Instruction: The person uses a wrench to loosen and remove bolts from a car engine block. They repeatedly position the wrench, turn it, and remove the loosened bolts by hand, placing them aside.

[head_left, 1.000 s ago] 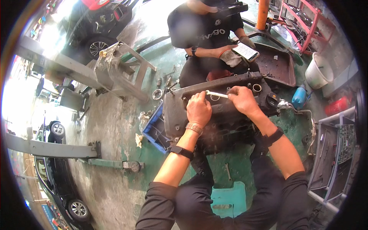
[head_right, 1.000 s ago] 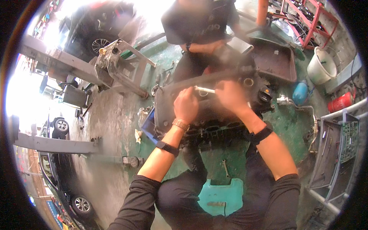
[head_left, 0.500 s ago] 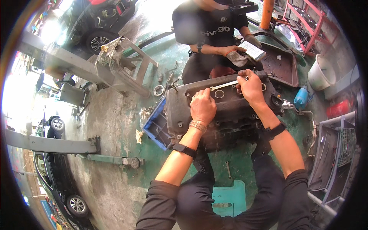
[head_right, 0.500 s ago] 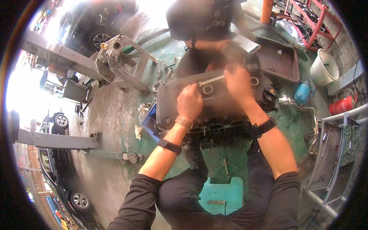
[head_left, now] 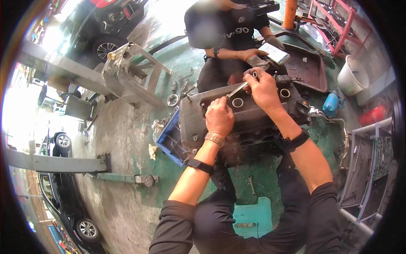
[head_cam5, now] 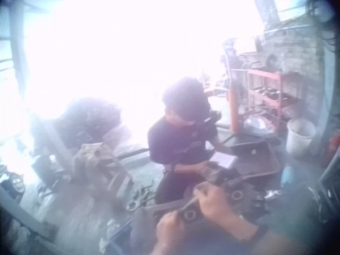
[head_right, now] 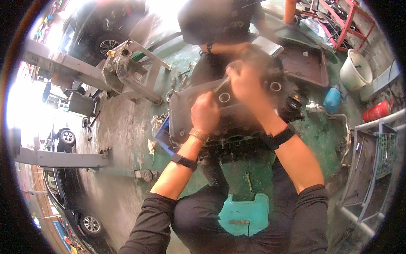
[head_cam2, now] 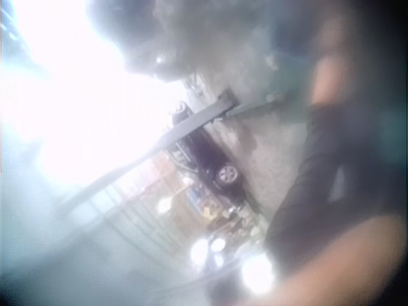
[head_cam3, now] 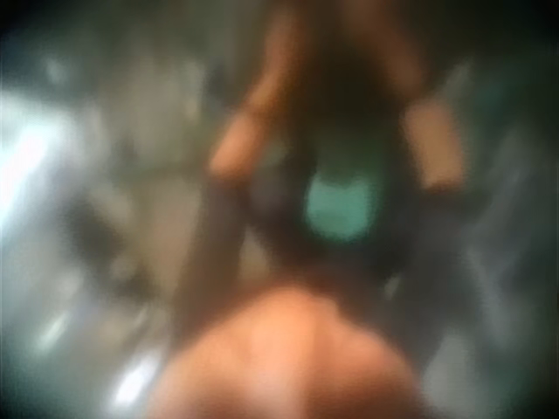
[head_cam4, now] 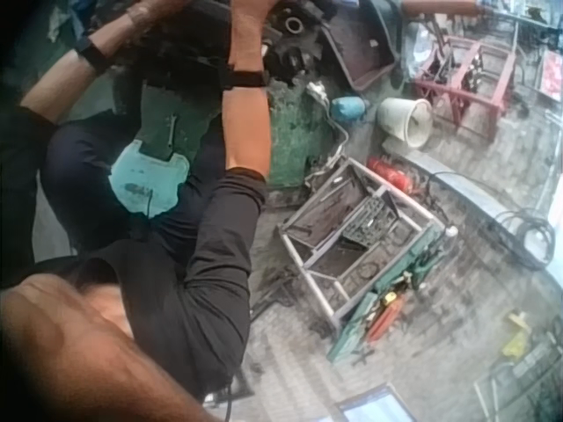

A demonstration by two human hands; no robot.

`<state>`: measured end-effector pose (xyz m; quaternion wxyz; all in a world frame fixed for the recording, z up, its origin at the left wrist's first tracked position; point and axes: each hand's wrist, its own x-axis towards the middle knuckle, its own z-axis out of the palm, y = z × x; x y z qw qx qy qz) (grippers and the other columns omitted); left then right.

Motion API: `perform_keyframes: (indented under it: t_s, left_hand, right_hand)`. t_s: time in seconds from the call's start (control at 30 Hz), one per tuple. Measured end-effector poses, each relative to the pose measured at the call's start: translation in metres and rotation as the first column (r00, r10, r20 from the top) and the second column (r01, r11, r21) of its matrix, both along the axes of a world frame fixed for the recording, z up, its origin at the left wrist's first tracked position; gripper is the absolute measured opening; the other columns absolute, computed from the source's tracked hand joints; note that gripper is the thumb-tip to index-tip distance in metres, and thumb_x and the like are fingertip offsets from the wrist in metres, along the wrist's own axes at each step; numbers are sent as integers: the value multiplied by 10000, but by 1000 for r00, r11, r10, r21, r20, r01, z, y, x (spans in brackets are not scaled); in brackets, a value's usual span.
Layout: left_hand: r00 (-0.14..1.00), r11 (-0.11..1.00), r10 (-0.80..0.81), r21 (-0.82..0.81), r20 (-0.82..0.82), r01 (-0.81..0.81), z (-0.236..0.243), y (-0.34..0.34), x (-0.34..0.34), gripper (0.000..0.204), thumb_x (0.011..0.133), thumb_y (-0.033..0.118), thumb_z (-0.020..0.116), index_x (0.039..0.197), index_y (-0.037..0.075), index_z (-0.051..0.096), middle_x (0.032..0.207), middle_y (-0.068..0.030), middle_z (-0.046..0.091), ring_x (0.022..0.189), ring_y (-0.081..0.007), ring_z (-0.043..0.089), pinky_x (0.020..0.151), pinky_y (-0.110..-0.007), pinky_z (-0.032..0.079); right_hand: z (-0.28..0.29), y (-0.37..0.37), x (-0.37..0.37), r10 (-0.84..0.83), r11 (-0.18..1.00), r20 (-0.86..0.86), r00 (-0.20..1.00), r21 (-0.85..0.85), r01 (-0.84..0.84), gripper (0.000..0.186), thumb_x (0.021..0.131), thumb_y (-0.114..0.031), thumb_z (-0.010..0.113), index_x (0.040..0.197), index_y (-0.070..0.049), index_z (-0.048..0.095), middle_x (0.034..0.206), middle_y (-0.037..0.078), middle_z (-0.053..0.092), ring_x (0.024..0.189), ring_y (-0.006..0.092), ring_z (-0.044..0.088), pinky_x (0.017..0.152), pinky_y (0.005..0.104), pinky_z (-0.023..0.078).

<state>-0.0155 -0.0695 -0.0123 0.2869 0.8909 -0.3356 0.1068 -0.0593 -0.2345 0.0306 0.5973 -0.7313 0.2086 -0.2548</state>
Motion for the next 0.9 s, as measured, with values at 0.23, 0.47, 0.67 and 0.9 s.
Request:
perform_keyframes:
  t_s: [0.23, 0.47, 0.67, 0.9]
  left_hand:
    - [1000, 1000, 2, -8, -25, -3, 3, 0, 0, 230, 811, 84, 583, 1026, 10, 617, 963, -150, 634, 932, -341, 598, 817, -431, 497]
    - [999, 994, 12, 108, -48, -7, 8, -2, -1, 348, 860, 143, 593, 1194, 53, 619, 1049, -137, 634, 974, -327, 603, 844, -419, 498]
    - [993, 995, 99, 28, -56, -98, 8, -4, -4, 231, 890, 181, 597, 1086, 99, 689, 1032, -119, 657, 935, -323, 633, 804, -415, 518]
    - [967, 985, 164, -15, -193, -170, 11, -8, -1, 210, 903, 217, 612, 1040, 94, 714, 976, -117, 683, 895, -328, 655, 792, -399, 516]
  right_hand:
    - [30, 7, -23, 57, 998, 89, 994, 7, -58, 112, 960, -87, 567, 973, -4, 641, 854, 27, 658, 688, 79, 614, 623, 227, 505]
    - [46, -53, -89, -71, 967, 112, 991, 252, 40, 144, 987, -135, 536, 992, -25, 628, 908, 64, 671, 728, 127, 648, 671, 260, 540]
    - [19, -93, -136, -325, 910, 39, 945, 284, 301, 135, 983, -138, 539, 984, -28, 616, 902, 84, 668, 729, 157, 652, 662, 307, 553]
    - [-33, -103, -159, -431, 858, 33, 902, 326, 398, 110, 977, -114, 533, 989, -34, 608, 869, 98, 669, 760, 195, 681, 683, 329, 570]
